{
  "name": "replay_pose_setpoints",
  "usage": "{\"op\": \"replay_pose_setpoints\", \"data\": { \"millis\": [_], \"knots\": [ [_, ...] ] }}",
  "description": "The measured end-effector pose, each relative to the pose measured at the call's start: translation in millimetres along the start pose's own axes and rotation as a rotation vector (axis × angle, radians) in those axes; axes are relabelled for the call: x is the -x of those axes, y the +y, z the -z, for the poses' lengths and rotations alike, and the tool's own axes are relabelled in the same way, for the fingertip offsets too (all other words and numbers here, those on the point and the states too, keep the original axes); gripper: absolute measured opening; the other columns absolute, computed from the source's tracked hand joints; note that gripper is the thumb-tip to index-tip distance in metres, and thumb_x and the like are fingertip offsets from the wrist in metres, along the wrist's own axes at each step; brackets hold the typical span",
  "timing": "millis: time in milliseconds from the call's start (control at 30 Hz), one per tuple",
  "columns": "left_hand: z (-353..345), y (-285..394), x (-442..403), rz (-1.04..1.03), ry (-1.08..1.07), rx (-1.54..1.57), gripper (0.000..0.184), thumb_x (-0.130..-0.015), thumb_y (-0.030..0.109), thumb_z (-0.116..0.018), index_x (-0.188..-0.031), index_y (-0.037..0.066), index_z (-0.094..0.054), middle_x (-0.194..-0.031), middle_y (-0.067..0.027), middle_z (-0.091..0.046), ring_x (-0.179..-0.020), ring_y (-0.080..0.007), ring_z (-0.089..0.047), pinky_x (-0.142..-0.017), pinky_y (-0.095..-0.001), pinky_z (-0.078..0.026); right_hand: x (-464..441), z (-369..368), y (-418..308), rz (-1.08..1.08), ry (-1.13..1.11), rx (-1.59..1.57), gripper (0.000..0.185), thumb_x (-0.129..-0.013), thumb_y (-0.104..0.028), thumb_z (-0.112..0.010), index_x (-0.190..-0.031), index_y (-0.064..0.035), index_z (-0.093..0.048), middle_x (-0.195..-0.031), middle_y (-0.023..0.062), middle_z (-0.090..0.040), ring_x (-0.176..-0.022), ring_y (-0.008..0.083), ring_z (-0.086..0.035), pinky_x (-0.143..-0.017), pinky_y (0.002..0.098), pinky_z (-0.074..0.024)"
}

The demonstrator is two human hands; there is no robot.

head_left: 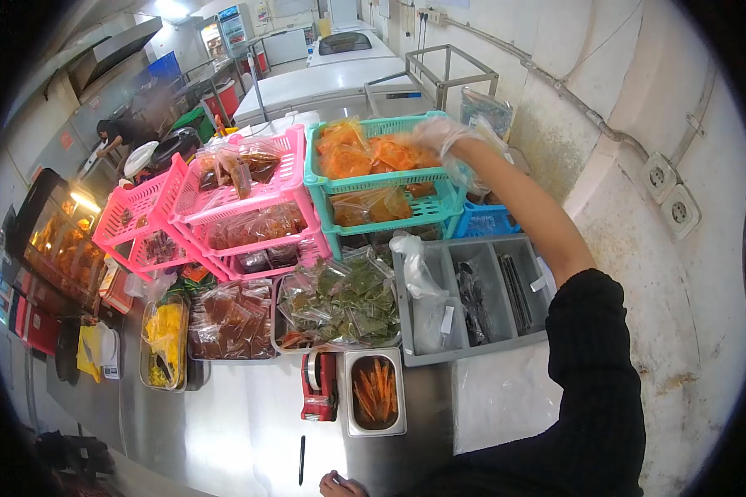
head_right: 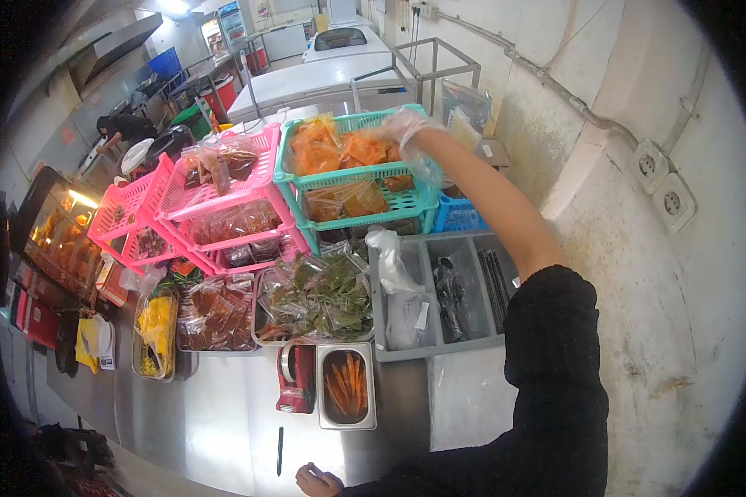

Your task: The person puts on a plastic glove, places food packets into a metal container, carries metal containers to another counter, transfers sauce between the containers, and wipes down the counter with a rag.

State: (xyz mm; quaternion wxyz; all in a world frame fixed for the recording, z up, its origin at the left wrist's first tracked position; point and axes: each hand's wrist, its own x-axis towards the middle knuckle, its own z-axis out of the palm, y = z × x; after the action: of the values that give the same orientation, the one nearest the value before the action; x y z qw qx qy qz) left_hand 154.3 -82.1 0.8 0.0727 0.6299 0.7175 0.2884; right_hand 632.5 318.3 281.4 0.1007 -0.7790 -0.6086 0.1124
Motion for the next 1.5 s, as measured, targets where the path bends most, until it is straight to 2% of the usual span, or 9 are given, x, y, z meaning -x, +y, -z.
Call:
{"op": "replay_pose_setpoints", "data": {
  "millis": [167, 233, 767, 833, 933, 1067, 1167, 1333, 1500],
  "knots": [
    [1, 2, 0, -0.001, -0.007, -0.001, 0.023, -0.07, 0.012, -0.047, -0.089, 0.001, -0.053, -0.085, -0.0198, -0.051, -0.082, -0.0377, -0.048, -0.075, -0.0459, -0.038, -22, 10, 23, 0.162, 0.246, -0.782, 0.053, -0.076, -0.055, -0.05, -0.08, -0.0038, -0.062, -0.069, 0.0163, -0.058, -0.066, 0.0207, -0.056, -0.061, 0.0326, -0.0461],
    [2, 6, -2, 0.023, -0.013, 0.014, 0.023, -0.07, 0.012, -0.047, -0.089, 0.0, -0.053, -0.085, -0.0198, -0.051, -0.082, -0.0376, -0.048, -0.075, -0.0464, -0.037, 2, 12, -5, 0.038, 0.155, 0.116, 0.063, -0.072, -0.061, -0.049, -0.08, -0.0008, -0.064, -0.082, 0.0184, -0.062, -0.077, 0.0263, -0.06, -0.068, 0.036, -0.0468],
    [-2, -1, 3, -0.023, -0.036, -0.022, 0.023, -0.071, 0.011, -0.047, -0.09, -0.001, -0.051, -0.087, -0.0207, -0.051, -0.083, -0.0381, -0.047, -0.075, -0.0465, -0.036, -17, -7, -9, 0.42, 0.195, 0.195, 0.027, -0.077, -0.02, -0.052, -0.087, 0.0032, -0.061, -0.078, 0.0125, -0.063, -0.074, 0.0247, -0.06, -0.066, 0.0339, -0.049],
    [1, 4, 1, -0.029, -0.034, -0.01, 0.023, -0.071, 0.011, -0.047, -0.09, -0.001, -0.051, -0.087, -0.0206, -0.051, -0.082, -0.0381, -0.047, -0.075, -0.0465, -0.036, 2, -12, -9, 0.039, -0.008, -1.209, 0.018, -0.08, -0.018, -0.05, -0.08, -0.0025, -0.06, -0.07, 0.0061, -0.06, -0.061, 0.0176, -0.057, -0.055, 0.0268, -0.0473],
    [5, 8, 0, -0.021, -0.029, 0.001, 0.022, -0.071, 0.011, -0.046, -0.09, -0.001, -0.052, -0.087, -0.0204, -0.051, -0.082, -0.0378, -0.047, -0.074, -0.0465, -0.037, -36, -33, 26, 0.122, -0.39, -1.753, 0.018, -0.083, -0.022, -0.049, -0.072, -0.0089, -0.056, -0.062, 0.0, -0.053, -0.052, 0.0107, -0.05, -0.048, 0.0199, -0.0423],
    [3, 10, -1, -0.02, -0.014, -0.02, 0.023, -0.071, 0.01, -0.047, -0.09, 0.0, -0.052, -0.087, -0.0198, -0.051, -0.082, -0.0371, -0.048, -0.074, -0.0464, -0.037, -4, -21, 19, 0.11, -0.262, -1.832, 0.023, -0.084, -0.03, -0.05, -0.069, -0.0131, -0.052, -0.06, -0.0029, -0.05, -0.047, 0.0082, -0.043, -0.045, 0.0178, -0.0384],
    [0, 6, 1, 0.014, -0.026, -0.019, 0.022, -0.071, 0.01, -0.047, -0.09, 0.0, -0.052, -0.088, -0.0195, -0.051, -0.083, -0.0369, -0.047, -0.075, -0.0464, -0.036, -14, -19, 9, -0.285, 0.001, -1.569, 0.029, -0.081, -0.04, -0.054, -0.07, -0.0131, -0.055, -0.058, -0.0025, -0.049, -0.045, 0.0108, -0.041, -0.045, 0.0212, -0.0379],
    [3, 10, -1, -0.015, -0.027, -0.019, 0.022, -0.071, 0.01, -0.047, -0.089, 0.0, -0.052, -0.087, -0.0193, -0.05, -0.083, -0.037, -0.047, -0.075, -0.0464, -0.036, -3, -19, 16, 0.222, 0.315, -0.521, 0.039, -0.076, -0.045, -0.061, -0.071, -0.0067, -0.058, -0.059, 0.0009, -0.054, -0.049, 0.0118, -0.047, -0.048, 0.0276, -0.0385],
    [-1, 5, 2, -0.025, -0.007, -0.016, 0.023, -0.068, 0.008, -0.048, -0.089, 0.0, -0.052, -0.086, -0.0198, -0.05, -0.081, -0.0374, -0.046, -0.073, -0.0463, -0.036, 10, 0, -2, 0.037, 0.345, -0.713, 0.039, -0.078, -0.044, -0.058, -0.075, -0.0053, -0.061, -0.062, 0.0021, -0.057, -0.056, 0.0119, -0.052, -0.052, 0.0273, -0.0407]
  ]
}}
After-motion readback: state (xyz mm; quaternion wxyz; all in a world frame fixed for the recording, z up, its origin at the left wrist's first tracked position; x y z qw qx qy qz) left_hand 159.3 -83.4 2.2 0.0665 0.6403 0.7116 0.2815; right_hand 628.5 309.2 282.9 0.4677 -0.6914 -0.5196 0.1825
